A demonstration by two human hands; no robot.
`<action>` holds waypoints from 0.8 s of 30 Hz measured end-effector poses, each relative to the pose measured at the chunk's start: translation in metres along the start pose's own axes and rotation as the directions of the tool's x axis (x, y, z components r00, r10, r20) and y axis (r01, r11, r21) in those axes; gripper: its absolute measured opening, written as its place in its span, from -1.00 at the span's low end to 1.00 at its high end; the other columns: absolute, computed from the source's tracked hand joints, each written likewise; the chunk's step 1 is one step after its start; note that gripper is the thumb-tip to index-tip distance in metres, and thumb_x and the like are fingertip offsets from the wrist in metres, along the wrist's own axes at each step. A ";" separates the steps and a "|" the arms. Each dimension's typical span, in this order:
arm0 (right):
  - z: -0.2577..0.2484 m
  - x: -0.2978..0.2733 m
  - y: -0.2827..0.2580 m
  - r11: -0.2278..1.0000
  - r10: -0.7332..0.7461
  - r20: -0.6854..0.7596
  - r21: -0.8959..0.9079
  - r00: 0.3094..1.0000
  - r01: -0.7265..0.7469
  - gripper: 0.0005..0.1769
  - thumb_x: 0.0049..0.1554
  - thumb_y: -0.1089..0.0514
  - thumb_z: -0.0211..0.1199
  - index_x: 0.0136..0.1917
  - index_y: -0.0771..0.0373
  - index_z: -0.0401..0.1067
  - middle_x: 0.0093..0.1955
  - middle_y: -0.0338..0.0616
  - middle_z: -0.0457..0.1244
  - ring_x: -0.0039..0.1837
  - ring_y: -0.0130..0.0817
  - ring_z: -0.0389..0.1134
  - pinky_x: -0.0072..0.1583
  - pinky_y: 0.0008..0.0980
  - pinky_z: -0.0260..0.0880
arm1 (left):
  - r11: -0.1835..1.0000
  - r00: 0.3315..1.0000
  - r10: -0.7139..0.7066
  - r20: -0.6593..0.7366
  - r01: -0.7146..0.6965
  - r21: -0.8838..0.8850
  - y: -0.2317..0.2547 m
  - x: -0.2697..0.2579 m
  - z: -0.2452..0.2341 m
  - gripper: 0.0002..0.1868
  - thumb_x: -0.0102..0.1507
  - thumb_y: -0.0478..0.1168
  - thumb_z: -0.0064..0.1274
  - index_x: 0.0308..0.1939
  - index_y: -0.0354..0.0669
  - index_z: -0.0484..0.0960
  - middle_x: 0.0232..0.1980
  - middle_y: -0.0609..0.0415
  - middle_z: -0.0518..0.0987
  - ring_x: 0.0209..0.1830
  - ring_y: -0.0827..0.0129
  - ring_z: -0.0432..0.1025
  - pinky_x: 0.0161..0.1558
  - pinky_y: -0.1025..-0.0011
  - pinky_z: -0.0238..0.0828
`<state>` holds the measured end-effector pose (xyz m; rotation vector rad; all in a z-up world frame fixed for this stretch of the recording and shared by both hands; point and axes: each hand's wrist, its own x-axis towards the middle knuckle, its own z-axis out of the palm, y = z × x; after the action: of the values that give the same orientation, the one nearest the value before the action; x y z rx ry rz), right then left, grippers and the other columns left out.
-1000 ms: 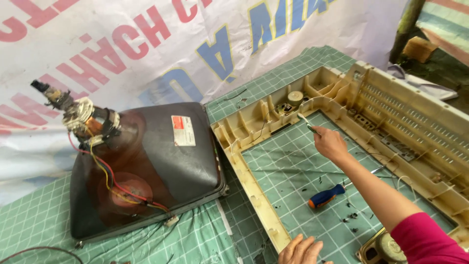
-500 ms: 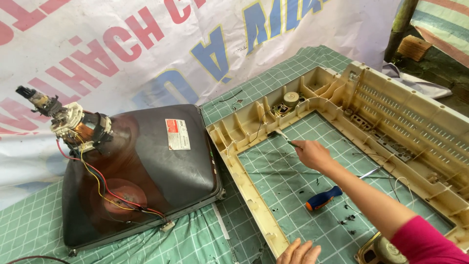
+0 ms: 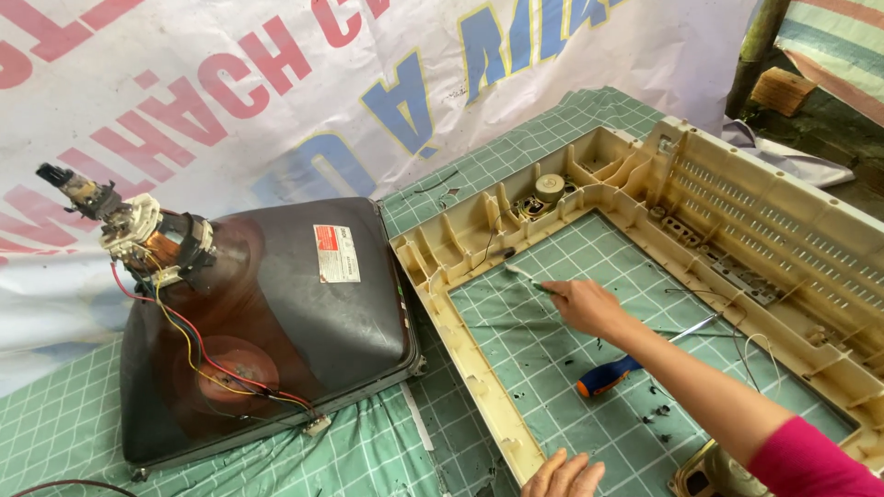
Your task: The person cleans the interior of a disassembled beige plastic television casing using a toothbrush. They scrub various compartments and crevices within the casing, which is placed on a green cutting mat next to a CRT tube and circuit board.
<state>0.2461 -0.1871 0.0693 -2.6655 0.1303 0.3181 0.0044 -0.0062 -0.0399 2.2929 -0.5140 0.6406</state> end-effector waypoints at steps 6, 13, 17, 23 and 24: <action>-0.030 0.019 0.015 0.972 0.170 -0.203 0.198 0.964 -0.129 -0.54 0.38 0.11 -0.09 0.50 0.00 0.34 -0.47 -0.21 0.21 -0.47 -0.36 0.15 -0.40 -0.40 0.14 | 1.000 0.990 -0.009 -0.140 0.013 0.027 0.010 0.008 -0.001 -0.65 0.39 0.07 -0.22 -0.10 0.45 0.76 -0.17 0.45 0.78 0.00 0.42 0.59 -0.20 0.26 0.54; 0.010 -0.005 -0.016 0.978 0.210 0.016 0.002 0.978 -0.210 -0.41 0.32 0.28 -0.04 0.58 -0.05 0.16 -0.29 -0.26 0.33 -0.38 -0.47 0.26 -0.41 -0.58 0.22 | 1.000 0.999 -0.021 -0.030 0.021 -0.021 0.008 0.010 -0.007 -0.64 0.41 0.10 -0.20 -0.03 0.42 0.78 -0.08 0.42 0.77 0.08 0.38 0.56 -0.12 0.17 0.50; 0.027 -0.010 -0.010 0.994 -0.082 -0.058 -0.075 0.995 0.078 -0.51 0.37 0.09 -0.10 0.54 -0.09 0.21 -0.28 -0.15 0.37 -0.30 -0.24 0.36 -0.38 -0.33 0.29 | 0.999 0.982 0.041 -0.185 -0.034 0.038 0.018 0.021 -0.019 -0.68 0.37 0.03 -0.20 -0.11 0.41 0.74 -0.16 0.44 0.78 -0.03 0.42 0.61 -0.19 0.31 0.53; -0.001 0.020 0.002 0.976 0.216 -0.138 0.010 0.967 -0.217 -0.48 0.38 0.11 -0.18 0.57 -0.12 0.19 -0.38 -0.21 0.26 -0.40 -0.33 0.21 -0.41 -0.37 0.17 | 1.000 0.998 0.002 -0.065 -0.003 -0.018 0.008 0.007 -0.007 -0.60 0.41 0.24 -0.20 -0.04 0.37 0.75 -0.12 0.39 0.77 0.05 0.36 0.57 -0.14 0.22 0.50; 0.002 0.021 0.001 0.970 0.235 -0.066 -0.053 0.970 -0.239 -0.45 0.37 0.24 -0.19 0.56 -0.10 0.20 -0.36 -0.31 0.24 -0.43 -0.50 0.15 -0.45 -0.58 0.11 | 1.000 0.998 -0.012 -0.063 0.012 -0.002 0.004 0.004 0.000 -0.61 0.43 0.07 -0.26 -0.05 0.43 0.77 -0.14 0.41 0.78 0.04 0.39 0.57 -0.15 0.21 0.51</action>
<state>0.2655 -0.1875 0.0619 -2.7236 0.4675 0.3225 0.0057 -0.0096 -0.0357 2.2644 -0.4700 0.7039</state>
